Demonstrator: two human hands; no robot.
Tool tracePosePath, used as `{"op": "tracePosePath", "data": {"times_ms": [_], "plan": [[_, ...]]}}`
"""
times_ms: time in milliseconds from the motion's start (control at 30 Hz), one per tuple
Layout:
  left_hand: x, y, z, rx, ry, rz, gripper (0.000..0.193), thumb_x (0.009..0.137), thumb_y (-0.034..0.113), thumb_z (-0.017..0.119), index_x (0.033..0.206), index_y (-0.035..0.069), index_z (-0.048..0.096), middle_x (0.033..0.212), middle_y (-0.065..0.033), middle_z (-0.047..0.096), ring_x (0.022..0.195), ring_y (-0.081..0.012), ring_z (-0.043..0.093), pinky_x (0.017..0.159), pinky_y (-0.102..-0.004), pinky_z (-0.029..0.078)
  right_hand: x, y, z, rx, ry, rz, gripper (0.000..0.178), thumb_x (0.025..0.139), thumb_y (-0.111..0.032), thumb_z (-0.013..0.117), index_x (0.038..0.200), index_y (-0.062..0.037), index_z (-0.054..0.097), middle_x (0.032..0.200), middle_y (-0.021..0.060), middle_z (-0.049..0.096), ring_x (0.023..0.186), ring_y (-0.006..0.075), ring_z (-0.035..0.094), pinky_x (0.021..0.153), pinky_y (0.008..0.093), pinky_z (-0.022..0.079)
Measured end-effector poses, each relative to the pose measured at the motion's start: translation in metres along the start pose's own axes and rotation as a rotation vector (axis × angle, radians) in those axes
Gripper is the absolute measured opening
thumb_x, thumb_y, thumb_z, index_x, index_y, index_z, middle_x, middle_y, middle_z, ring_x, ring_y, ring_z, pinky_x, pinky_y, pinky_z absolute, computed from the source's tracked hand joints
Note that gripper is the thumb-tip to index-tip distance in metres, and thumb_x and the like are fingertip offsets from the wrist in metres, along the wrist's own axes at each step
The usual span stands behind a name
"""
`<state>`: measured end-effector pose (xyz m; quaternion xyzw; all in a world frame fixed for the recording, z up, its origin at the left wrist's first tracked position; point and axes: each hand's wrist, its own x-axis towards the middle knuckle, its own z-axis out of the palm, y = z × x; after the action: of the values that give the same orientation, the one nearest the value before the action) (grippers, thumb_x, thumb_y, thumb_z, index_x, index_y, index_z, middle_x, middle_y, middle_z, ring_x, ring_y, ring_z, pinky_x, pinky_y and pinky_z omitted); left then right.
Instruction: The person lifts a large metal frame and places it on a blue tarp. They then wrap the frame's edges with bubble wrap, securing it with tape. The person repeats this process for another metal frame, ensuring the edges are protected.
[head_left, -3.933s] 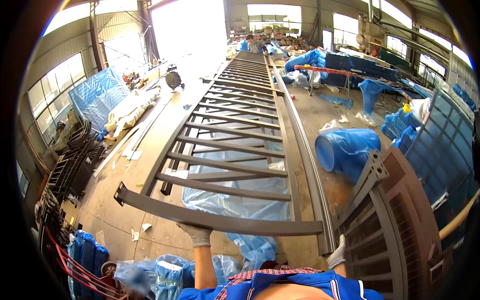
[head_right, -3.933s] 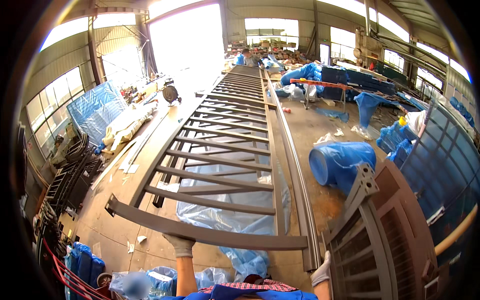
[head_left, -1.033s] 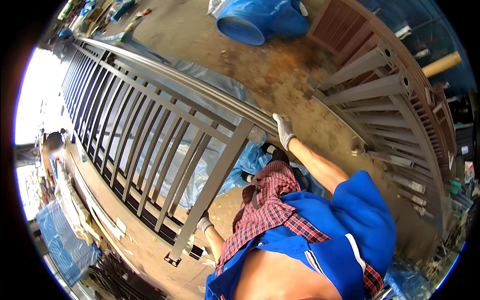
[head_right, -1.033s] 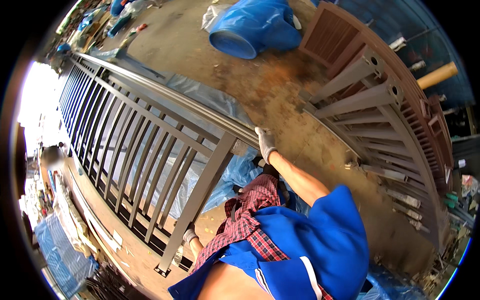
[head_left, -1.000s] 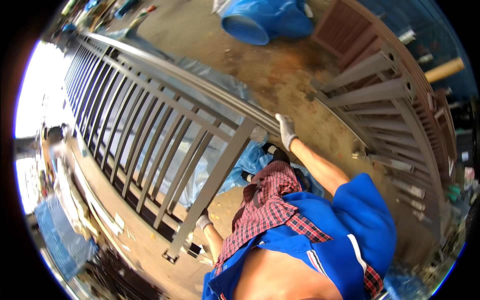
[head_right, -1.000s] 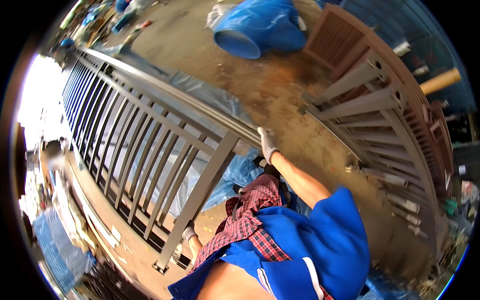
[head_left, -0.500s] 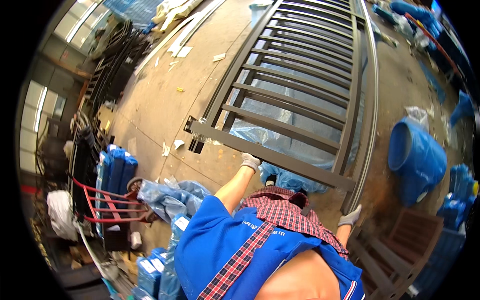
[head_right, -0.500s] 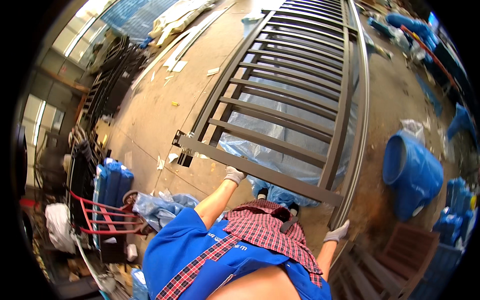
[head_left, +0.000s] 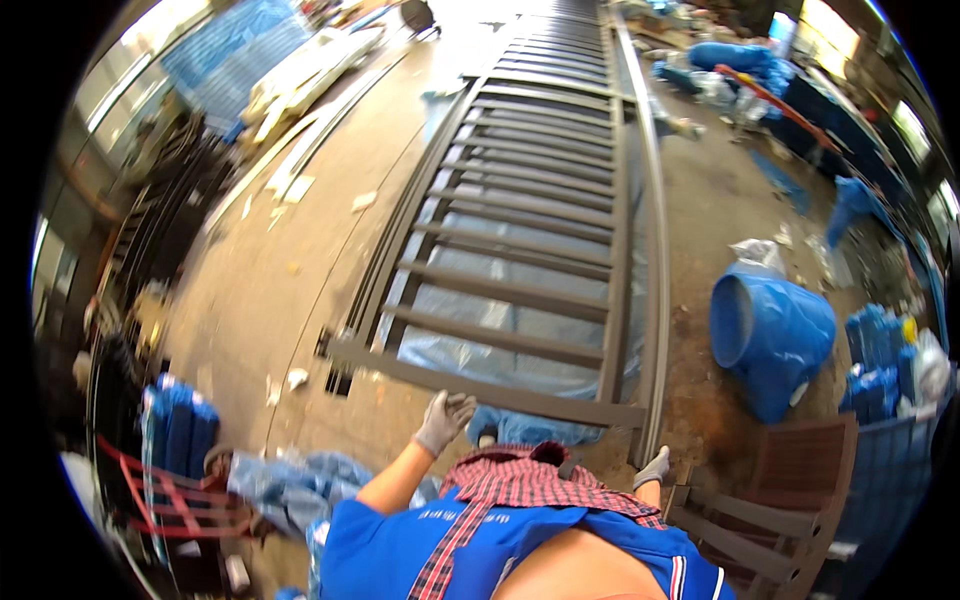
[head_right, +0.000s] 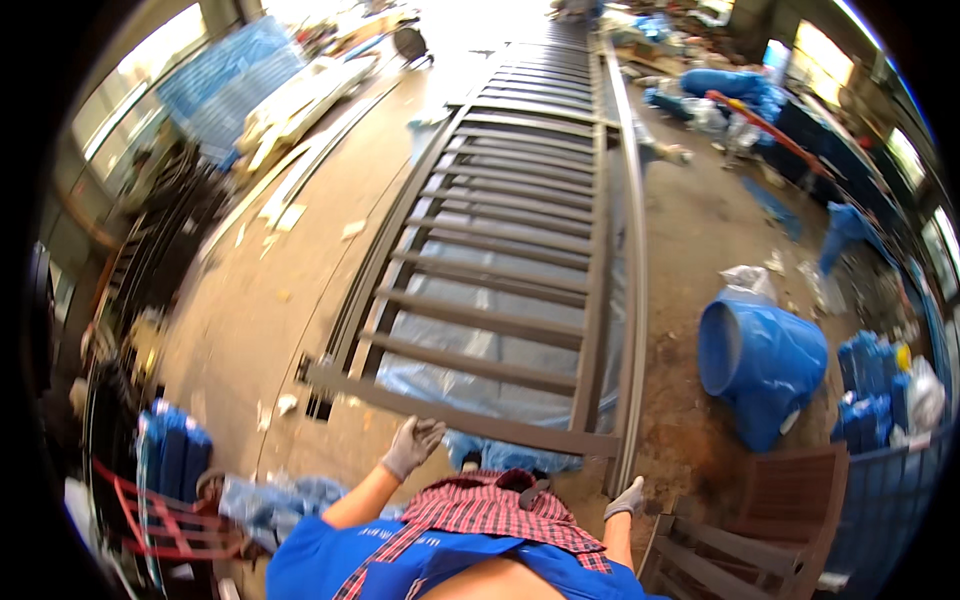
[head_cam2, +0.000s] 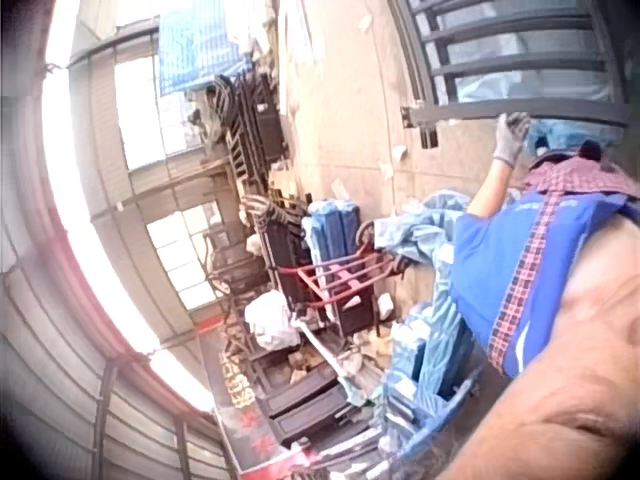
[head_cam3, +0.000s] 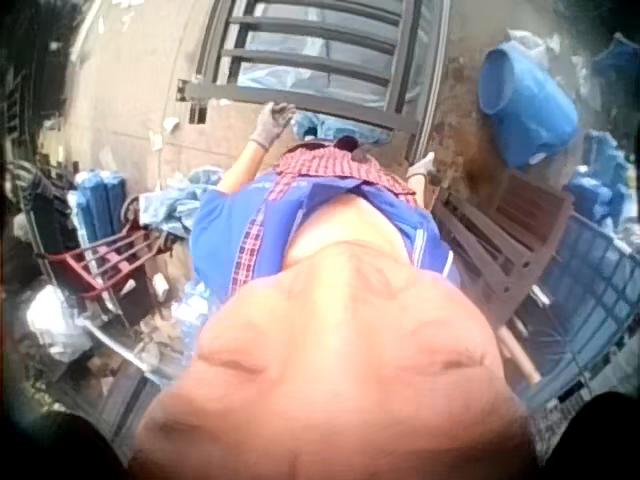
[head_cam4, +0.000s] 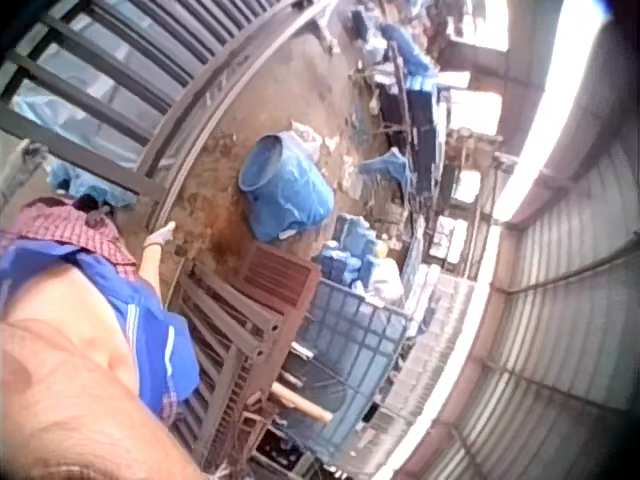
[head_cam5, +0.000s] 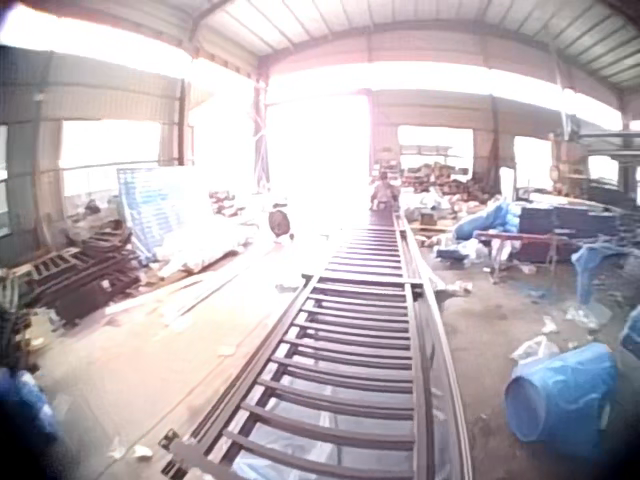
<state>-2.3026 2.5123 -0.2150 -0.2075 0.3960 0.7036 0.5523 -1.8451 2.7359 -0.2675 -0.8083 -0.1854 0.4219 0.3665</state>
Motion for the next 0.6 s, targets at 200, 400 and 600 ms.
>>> {"op": "tracePosePath", "data": {"times_ms": [200,400,600], "plan": [[0.000,-0.008,0.041,0.824,0.079,0.550,0.026,0.095,0.029,0.061,0.100,0.004,0.062,0.094,-0.0123,0.069,0.087,-0.0229,0.066,0.076,-0.0325,0.054,0.022,0.002,0.006,0.195,0.056,-0.025,0.066,0.083,-0.044,0.062,0.121,0.0095,0.058,0.126,0.0162,0.059,0.107,0.0255,0.057,0.095,0.0385,0.043],[-0.002,-0.027,0.068,1.864,0.076,1.171,0.047,0.080,0.033,0.071,0.116,0.004,0.059,0.123,-0.0173,0.058,0.118,-0.0359,0.052,0.100,-0.0441,0.041,0.022,0.004,0.004,0.311,-0.009,-0.016,0.063,0.087,-0.045,0.058,0.120,0.0090,0.059,0.122,0.0160,0.061,0.105,0.0261,0.058,0.093,0.0383,0.045],[-0.014,-0.031,0.099,2.307,-0.233,1.210,0.077,0.068,0.046,0.079,0.127,0.006,0.052,0.130,-0.0129,0.053,0.126,-0.0295,0.046,0.106,-0.0470,0.033,0.080,0.058,-0.020,0.244,-0.115,0.116,0.072,0.089,-0.056,0.053,0.126,0.0047,0.055,0.127,0.0136,0.059,0.111,0.0263,0.057,0.093,0.0384,0.045]]}}
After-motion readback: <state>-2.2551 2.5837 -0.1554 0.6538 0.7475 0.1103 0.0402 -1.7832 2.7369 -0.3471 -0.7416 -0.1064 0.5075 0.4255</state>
